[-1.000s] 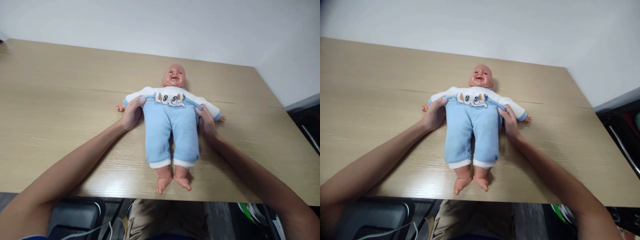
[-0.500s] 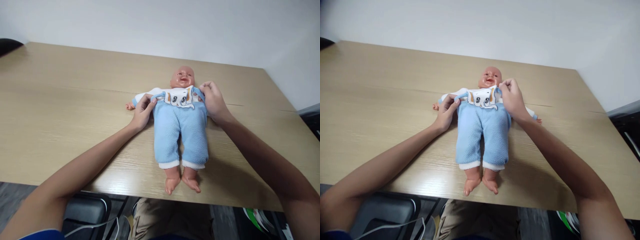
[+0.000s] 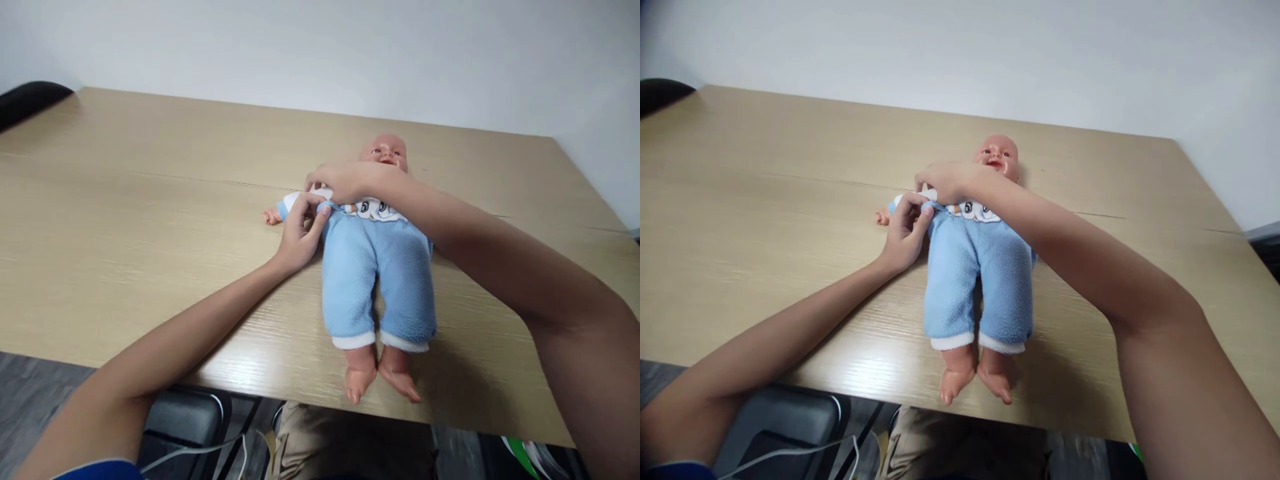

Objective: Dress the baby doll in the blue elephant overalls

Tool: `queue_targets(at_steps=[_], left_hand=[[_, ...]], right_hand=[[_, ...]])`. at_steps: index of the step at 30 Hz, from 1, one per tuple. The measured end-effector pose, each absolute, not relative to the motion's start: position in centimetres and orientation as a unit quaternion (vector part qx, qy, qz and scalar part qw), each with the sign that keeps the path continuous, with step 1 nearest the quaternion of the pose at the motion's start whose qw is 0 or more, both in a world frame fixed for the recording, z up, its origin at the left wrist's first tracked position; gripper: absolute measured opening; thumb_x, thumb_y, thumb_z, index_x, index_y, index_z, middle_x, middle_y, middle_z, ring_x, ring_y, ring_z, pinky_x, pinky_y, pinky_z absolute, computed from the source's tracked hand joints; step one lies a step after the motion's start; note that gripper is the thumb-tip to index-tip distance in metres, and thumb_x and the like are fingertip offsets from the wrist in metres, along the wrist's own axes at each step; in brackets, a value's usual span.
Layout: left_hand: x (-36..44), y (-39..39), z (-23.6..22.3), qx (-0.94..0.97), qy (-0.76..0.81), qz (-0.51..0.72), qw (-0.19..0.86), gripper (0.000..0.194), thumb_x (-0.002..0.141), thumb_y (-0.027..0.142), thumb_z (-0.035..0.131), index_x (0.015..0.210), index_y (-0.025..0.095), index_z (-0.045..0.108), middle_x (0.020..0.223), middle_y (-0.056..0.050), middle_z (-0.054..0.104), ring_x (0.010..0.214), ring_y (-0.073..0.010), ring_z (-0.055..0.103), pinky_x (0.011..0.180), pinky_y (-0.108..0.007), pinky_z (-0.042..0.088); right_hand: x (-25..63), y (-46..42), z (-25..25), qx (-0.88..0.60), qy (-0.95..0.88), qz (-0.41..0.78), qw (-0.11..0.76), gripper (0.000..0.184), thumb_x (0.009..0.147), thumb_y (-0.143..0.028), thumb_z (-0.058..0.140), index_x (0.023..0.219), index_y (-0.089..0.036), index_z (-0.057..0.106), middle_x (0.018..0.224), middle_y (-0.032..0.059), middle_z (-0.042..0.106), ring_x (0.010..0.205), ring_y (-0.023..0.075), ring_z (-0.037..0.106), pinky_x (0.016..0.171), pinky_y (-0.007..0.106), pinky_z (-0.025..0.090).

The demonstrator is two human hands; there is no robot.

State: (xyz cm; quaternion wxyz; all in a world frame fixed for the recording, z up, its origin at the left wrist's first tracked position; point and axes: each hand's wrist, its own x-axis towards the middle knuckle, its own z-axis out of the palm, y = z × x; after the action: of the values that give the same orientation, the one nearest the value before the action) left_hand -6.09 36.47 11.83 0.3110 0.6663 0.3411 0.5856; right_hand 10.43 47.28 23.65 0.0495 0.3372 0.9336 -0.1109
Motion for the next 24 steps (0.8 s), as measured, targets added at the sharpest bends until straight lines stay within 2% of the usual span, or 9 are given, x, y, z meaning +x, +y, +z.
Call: queue_targets(at_steps=[1, 3, 6, 9, 11, 14, 17, 21, 24], left_hand=[[-6.1, 36.4, 11.9, 0.673, 0.339, 0.581, 0.308, 0.05, 0.117, 0.075, 0.07, 0.115, 0.025, 0.069, 0.105, -0.005, 0.068, 0.092, -0.0192, 0.061, 0.088, -0.034, 0.053], [-6.2, 36.2, 12.1, 0.683, 0.334, 0.576, 0.299, 0.048, 0.119, 0.073, 0.069, 0.115, 0.025, 0.07, 0.105, -0.005, 0.067, 0.093, -0.0197, 0.061, 0.089, -0.035, 0.053], [-6.3, 36.1, 12.2, 0.697, 0.328, 0.569, 0.288, 0.043, 0.122, 0.067, 0.066, 0.114, 0.025, 0.069, 0.104, -0.005, 0.066, 0.092, -0.0195, 0.06, 0.088, -0.036, 0.053], [-6.2, 35.8, 12.2, 0.722, 0.307, 0.565, 0.255, 0.032, 0.125, 0.055, 0.064, 0.116, 0.025, 0.068, 0.105, -0.005, 0.066, 0.093, -0.0192, 0.062, 0.088, -0.036, 0.054], [-6.1, 35.5, 12.1, 0.741, 0.301, 0.57, 0.189, 0.025, 0.126, 0.048, 0.063, 0.119, 0.025, 0.068, 0.108, -0.005, 0.068, 0.098, -0.02, 0.064, 0.09, -0.037, 0.055], [-5.9, 35.1, 11.8, 0.742, 0.306, 0.593, 0.063, 0.019, 0.125, 0.044, 0.064, 0.126, 0.027, 0.072, 0.127, -0.01, 0.069, 0.12, -0.0244, 0.068, 0.103, -0.043, 0.059], [-6.0, 34.9, 11.5, 0.737, 0.261, 0.624, 0.007, 0.02, 0.125, 0.044, 0.062, 0.135, 0.031, 0.073, 0.149, -0.012, 0.065, 0.141, -0.0291, 0.066, 0.115, -0.05, 0.059], [-6.0, 35.3, 11.5, 0.734, 0.213, 0.639, 0.083, 0.023, 0.127, 0.049, 0.057, 0.139, 0.033, 0.07, 0.141, -0.011, 0.072, 0.136, -0.0293, 0.072, 0.121, -0.054, 0.057], [-5.6, 36.0, 11.3, 0.655, 0.255, 0.685, 0.19, 0.034, 0.124, 0.064, 0.062, 0.13, 0.031, 0.069, 0.134, -0.01, 0.072, 0.129, -0.0265, 0.073, 0.116, -0.048, 0.061]], right_hand=[[10.0, 47.5, 23.4, 0.334, 0.935, -0.105, 0.057, 0.052, 0.101, -0.005, 0.076, 0.15, -0.023, 0.079, 0.143, 0.0107, 0.081, 0.126, 0.0297, 0.072, 0.107, 0.04, 0.055], [9.6, 47.4, 23.2, 0.335, 0.938, -0.082, 0.035, 0.039, 0.103, -0.011, 0.076, 0.14, -0.023, 0.081, 0.134, 0.0096, 0.082, 0.118, 0.0291, 0.072, 0.101, 0.038, 0.052], [10.5, 46.6, 23.5, 0.352, 0.933, -0.06, -0.049, 0.025, 0.104, -0.024, 0.078, 0.129, -0.023, 0.078, 0.128, 0.0087, 0.082, 0.112, 0.0294, 0.071, 0.097, 0.038, 0.05], [12.4, 45.9, 23.8, 0.394, 0.896, -0.114, -0.173, 0.03, 0.098, -0.017, 0.073, 0.127, -0.025, 0.073, 0.127, 0.0068, 0.082, 0.11, 0.0291, 0.071, 0.095, 0.039, 0.051], [13.9, 45.5, 23.8, 0.418, 0.857, -0.185, -0.237, 0.037, 0.092, -0.008, 0.067, 0.125, -0.025, 0.071, 0.124, 0.0054, 0.082, 0.109, 0.0269, 0.072, 0.093, 0.037, 0.052], [15.6, 45.2, 23.5, 0.437, 0.813, -0.278, -0.267, 0.045, 0.084, -0.002, 0.063, 0.122, -0.025, 0.069, 0.119, 0.0031, 0.082, 0.102, 0.0238, 0.073, 0.087, 0.035, 0.054], [16.0, 45.0, 23.1, 0.437, 0.813, -0.277, -0.266, 0.044, 0.082, 0.001, 0.064, 0.117, -0.024, 0.071, 0.119, 0.0028, 0.083, 0.103, 0.0238, 0.074, 0.091, 0.035, 0.056], [15.4, 44.6, 23.0, 0.402, 0.842, -0.269, -0.237, 0.038, 0.09, -0.001, 0.066, 0.12, -0.022, 0.077, 0.13, 0.0067, 0.086, 0.119, 0.0264, 0.077, 0.109, 0.04, 0.058], [15.3, 43.7, 23.6, 0.395, 0.846, -0.277, -0.228, 0.031, 0.1, -0.009, 0.071, 0.128, -0.021, 0.079, 0.142, 0.0092, 0.085, 0.128, 0.027, 0.077, 0.118, 0.042, 0.058]])
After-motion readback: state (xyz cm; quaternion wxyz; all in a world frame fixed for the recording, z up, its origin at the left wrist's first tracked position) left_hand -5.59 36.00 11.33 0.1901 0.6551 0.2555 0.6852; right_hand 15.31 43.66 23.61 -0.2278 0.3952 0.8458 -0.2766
